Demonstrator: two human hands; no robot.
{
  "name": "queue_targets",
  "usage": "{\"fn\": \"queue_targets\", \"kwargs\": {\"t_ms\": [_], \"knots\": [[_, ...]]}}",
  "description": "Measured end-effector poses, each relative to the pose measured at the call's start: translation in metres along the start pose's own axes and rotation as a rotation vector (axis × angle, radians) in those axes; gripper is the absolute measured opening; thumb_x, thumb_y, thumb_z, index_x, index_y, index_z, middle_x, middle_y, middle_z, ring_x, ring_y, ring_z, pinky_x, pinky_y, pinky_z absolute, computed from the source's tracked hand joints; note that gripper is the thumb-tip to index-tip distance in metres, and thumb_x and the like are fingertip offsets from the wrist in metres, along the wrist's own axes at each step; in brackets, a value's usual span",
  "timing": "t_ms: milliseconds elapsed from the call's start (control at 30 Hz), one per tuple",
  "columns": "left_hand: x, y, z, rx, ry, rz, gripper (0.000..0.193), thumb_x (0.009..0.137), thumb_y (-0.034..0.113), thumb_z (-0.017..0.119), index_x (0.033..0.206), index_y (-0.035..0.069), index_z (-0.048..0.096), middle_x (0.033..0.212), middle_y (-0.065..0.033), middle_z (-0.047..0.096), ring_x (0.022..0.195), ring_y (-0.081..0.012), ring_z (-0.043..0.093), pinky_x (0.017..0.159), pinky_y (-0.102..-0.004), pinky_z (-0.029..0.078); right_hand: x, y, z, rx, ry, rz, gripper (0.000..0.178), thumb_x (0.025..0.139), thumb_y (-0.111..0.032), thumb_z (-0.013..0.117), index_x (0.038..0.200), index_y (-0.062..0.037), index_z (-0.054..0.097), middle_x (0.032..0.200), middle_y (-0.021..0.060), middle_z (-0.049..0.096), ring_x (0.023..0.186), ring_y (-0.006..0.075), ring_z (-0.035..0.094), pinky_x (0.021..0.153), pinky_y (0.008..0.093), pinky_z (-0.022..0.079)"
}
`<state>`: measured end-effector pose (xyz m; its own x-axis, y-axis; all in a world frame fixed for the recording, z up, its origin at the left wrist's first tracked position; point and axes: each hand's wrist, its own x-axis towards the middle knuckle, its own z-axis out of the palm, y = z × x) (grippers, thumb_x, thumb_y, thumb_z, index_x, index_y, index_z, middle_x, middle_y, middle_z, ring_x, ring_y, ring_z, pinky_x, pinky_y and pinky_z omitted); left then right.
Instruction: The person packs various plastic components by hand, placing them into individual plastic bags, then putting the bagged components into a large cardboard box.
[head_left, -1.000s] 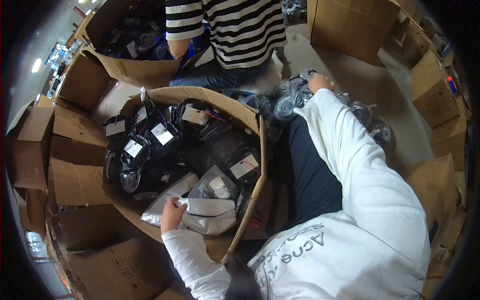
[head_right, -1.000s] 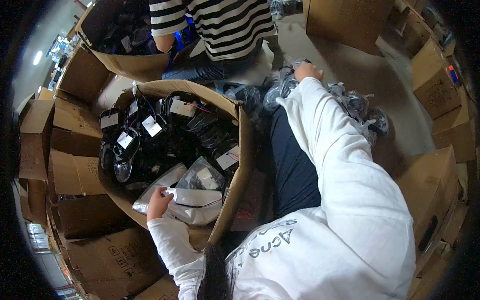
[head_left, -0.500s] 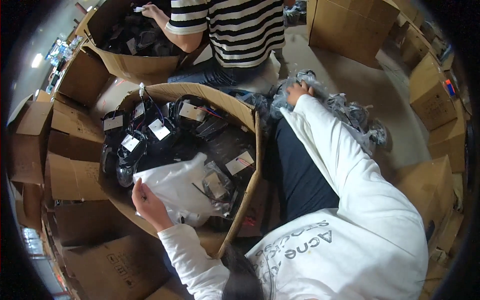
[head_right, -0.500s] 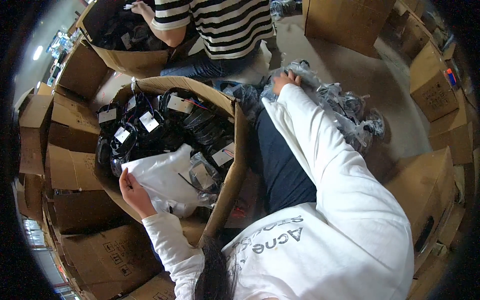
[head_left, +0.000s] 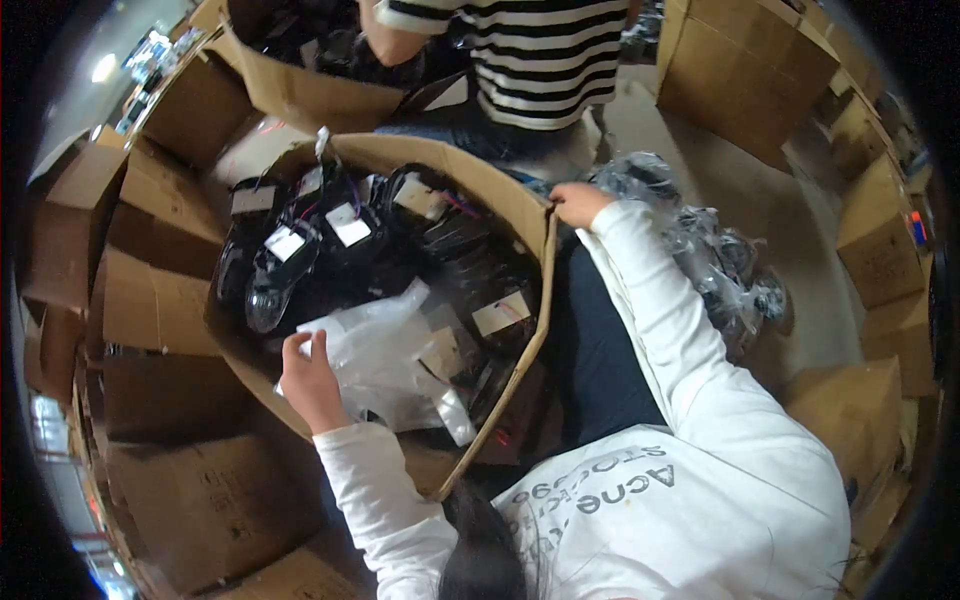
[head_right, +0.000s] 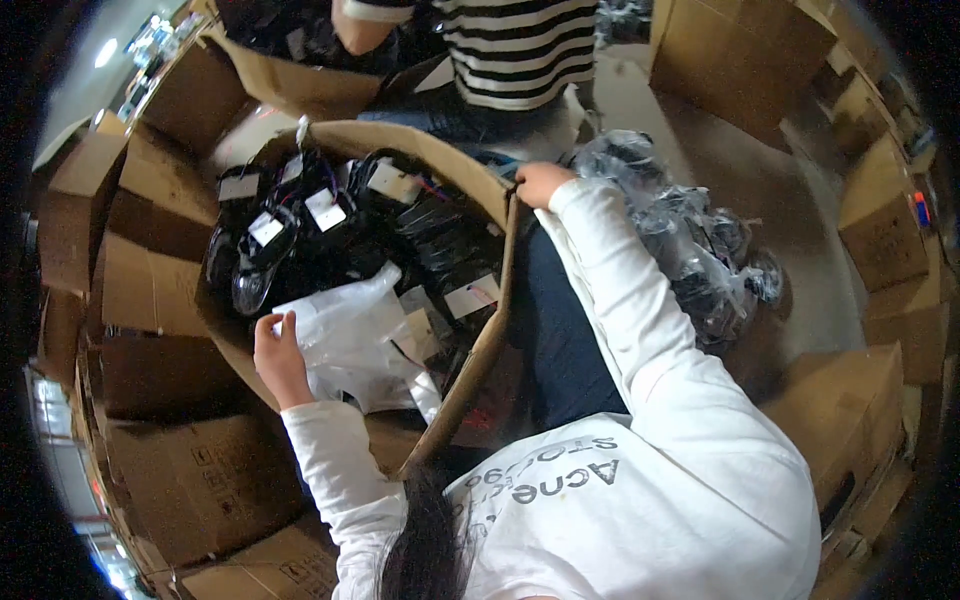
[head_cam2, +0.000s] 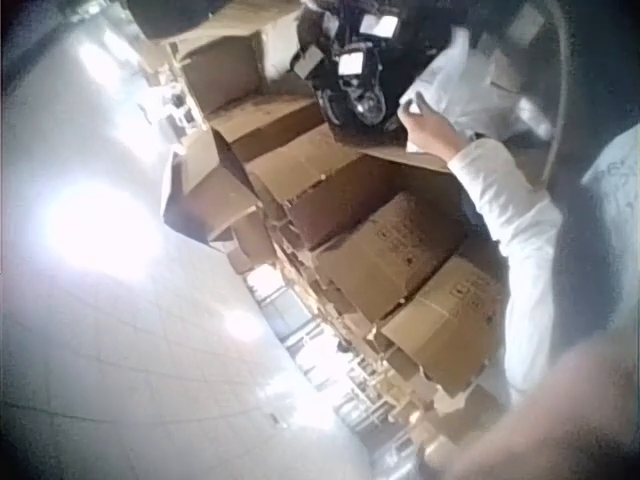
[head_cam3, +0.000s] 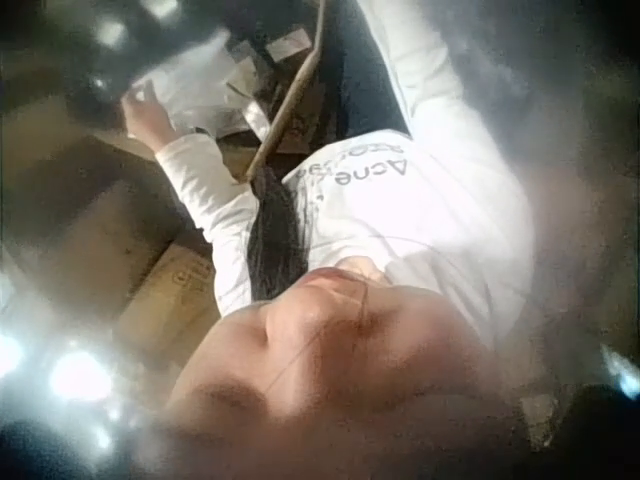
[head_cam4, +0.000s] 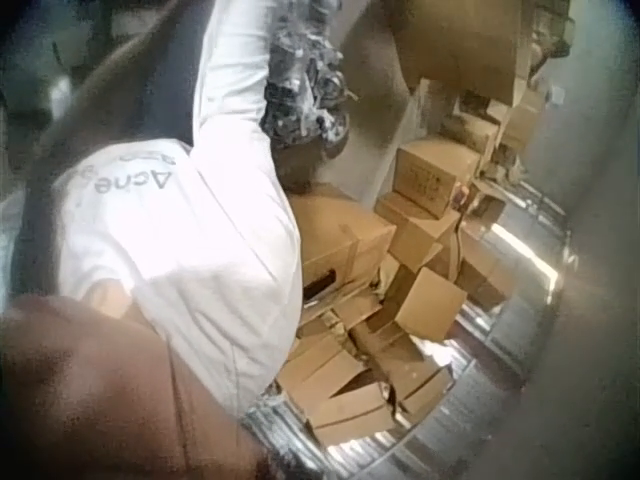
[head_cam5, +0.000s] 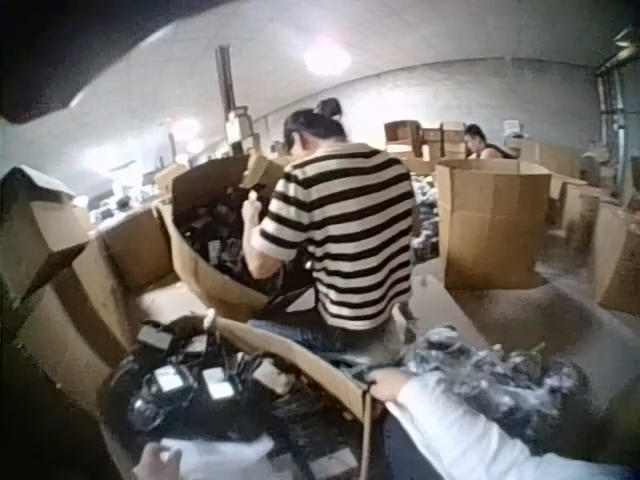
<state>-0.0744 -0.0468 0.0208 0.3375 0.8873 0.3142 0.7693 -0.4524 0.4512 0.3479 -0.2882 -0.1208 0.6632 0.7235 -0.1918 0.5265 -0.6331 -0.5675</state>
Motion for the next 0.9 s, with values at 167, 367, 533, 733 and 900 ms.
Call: {"fn": "queue_targets", "kwargs": {"t_ms": [167, 367, 533, 733, 900], "knots": [[0.019, 0.026, -0.002, -0.186, -0.025, 0.013, 0.029, 0.097, 0.031, 0.072, 0.110, 0.005, 0.072, 0.077, -0.0062, 0.066, 0.069, -0.0158, 0.060, 0.067, -0.0313, 0.049, -0.071, -0.108, -0.085, -0.036, 0.325, -0.141, 0.031, 0.092, -0.025, 0.063, 0.116, -0.0047, 0.068, 0.109, 0.0203, 0.072, 0.104, 0.0348, 0.068, 0.087, 0.0429, 0.053], [0.007, 0.045, -0.039, -1.005, -0.184, -0.077, 0.035, 0.107, 0.032, 0.058, 0.103, -0.001, 0.071, 0.085, -0.0042, 0.068, 0.081, -0.0068, 0.057, 0.076, -0.0202, 0.042, -0.065, -0.211, -0.031, -0.209, -0.389, -0.594, 0.067, 0.091, -0.050, 0.066, 0.143, -0.0100, 0.055, 0.136, 0.0178, 0.061, 0.126, 0.0386, 0.056, 0.107, 0.0457, 0.046], [0.009, 0.023, -0.044, -1.562, -0.276, -0.029, 0.063, 0.109, 0.058, 0.034, 0.098, 0.002, 0.062, 0.072, -0.0028, 0.059, 0.060, -0.0120, 0.049, 0.056, -0.0267, 0.039, -0.081, -0.239, 0.039, 0.055, -0.459, -0.957, 0.076, 0.088, -0.052, 0.072, 0.148, -0.0120, 0.049, 0.138, 0.0177, 0.058, 0.127, 0.0363, 0.055, 0.108, 0.0457, 0.045], [0.043, -0.039, -0.008, -1.920, -0.398, -0.305, 0.063, 0.106, 0.060, 0.041, 0.095, 0.002, 0.063, 0.058, 0.0002, 0.053, 0.050, -0.0118, 0.049, 0.047, -0.0232, 0.035, -0.039, -0.242, 0.006, 0.183, -0.616, -0.755, 0.032, 0.096, -0.035, 0.069, 0.105, -0.0048, 0.072, 0.095, 0.0128, 0.074, 0.086, 0.0271, 0.070, 0.082, 0.0387, 0.054], [0.064, -0.049, -0.015, -2.242, -0.794, -0.059, 0.057, 0.106, 0.058, 0.040, 0.106, 0.007, 0.065, 0.117, -0.0267, 0.071, 0.113, -0.0444, 0.068, 0.094, -0.0594, 0.056, 0.005, -0.200, -0.018, 0.322, -0.422, -0.394, 0.028, 0.091, -0.025, 0.069, 0.103, 0.0004, 0.074, 0.094, 0.0160, 0.076, 0.086, 0.0239, 0.072, 0.080, 0.0357, 0.053]]}}
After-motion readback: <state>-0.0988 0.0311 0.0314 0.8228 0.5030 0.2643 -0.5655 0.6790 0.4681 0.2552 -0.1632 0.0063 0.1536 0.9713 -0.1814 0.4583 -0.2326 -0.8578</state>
